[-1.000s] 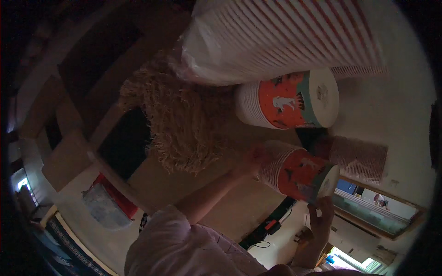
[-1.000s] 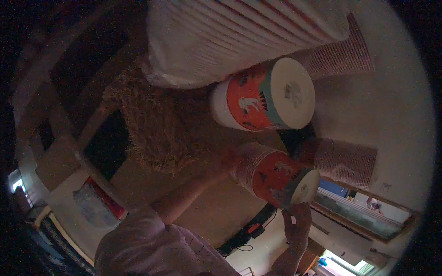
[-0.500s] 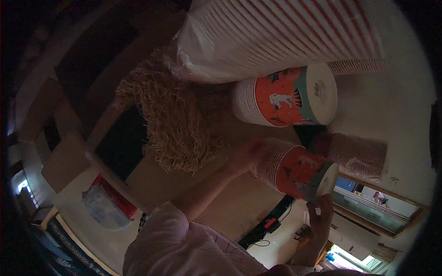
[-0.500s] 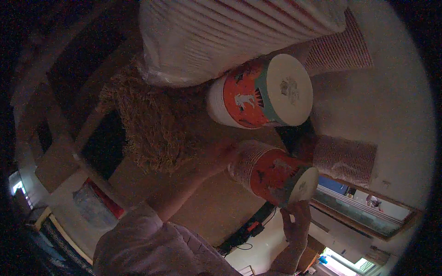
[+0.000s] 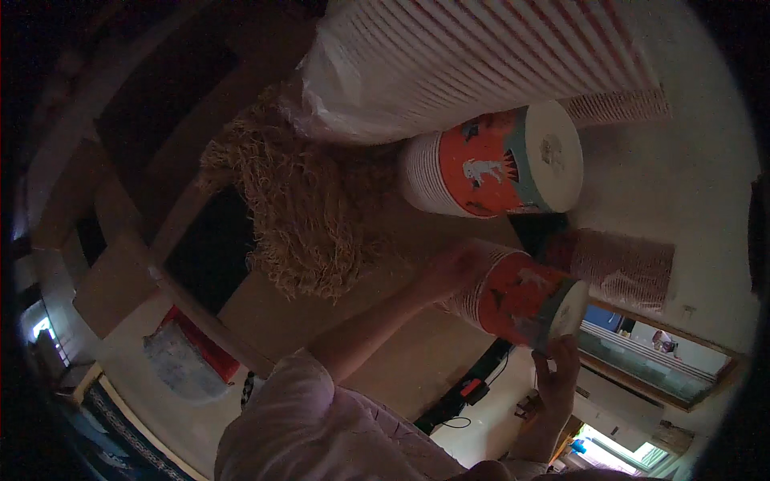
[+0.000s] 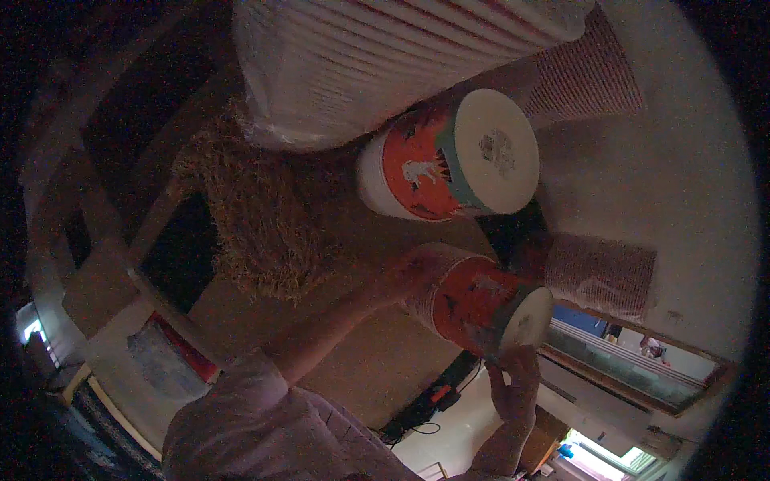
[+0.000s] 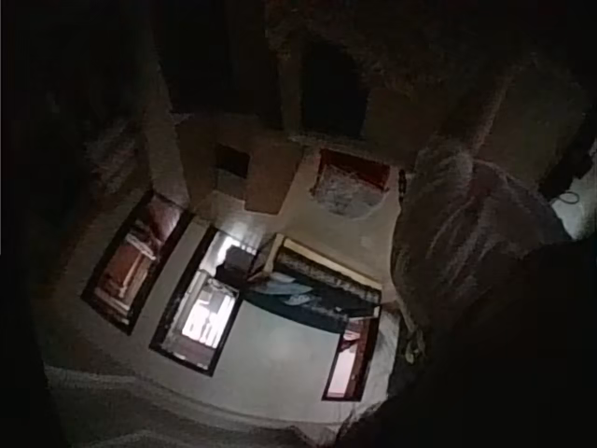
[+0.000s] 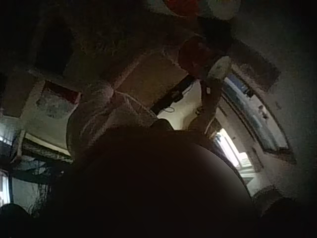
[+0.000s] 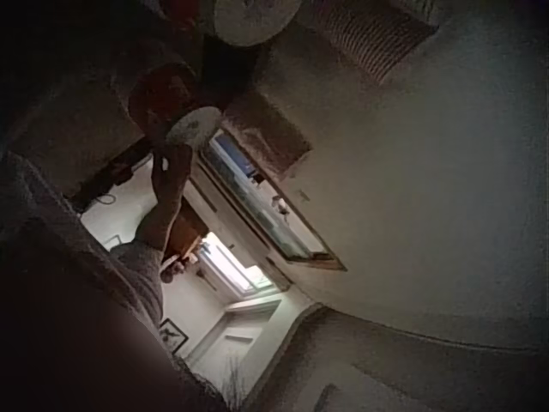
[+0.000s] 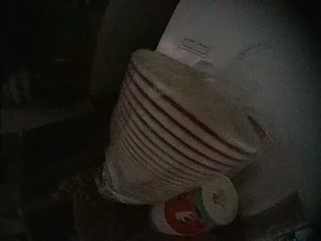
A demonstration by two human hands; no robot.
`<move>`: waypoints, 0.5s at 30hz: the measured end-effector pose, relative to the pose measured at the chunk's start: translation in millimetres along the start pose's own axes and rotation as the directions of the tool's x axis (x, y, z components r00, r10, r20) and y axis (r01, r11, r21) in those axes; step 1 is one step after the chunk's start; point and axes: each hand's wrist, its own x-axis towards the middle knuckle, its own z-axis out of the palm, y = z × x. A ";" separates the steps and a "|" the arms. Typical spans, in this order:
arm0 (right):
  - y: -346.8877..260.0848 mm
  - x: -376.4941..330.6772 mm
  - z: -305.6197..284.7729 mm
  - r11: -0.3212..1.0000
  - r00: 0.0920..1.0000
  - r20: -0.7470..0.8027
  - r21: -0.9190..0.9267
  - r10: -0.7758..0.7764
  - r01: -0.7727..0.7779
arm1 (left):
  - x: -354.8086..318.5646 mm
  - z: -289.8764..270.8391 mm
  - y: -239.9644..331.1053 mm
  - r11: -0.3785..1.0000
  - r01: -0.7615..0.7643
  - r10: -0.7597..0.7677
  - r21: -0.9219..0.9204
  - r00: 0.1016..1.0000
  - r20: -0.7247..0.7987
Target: The recorder is threading a string through the bottoms of printed paper cups to assemble them, likely for a lantern or decorative product.
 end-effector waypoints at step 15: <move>2.7 -0.2 5.6 0.994 0.992 -0.084 -0.048 -0.099 0.096 | -7.4 2.2 -17.7 0.998 0.035 -0.028 -0.060 0.992 0.125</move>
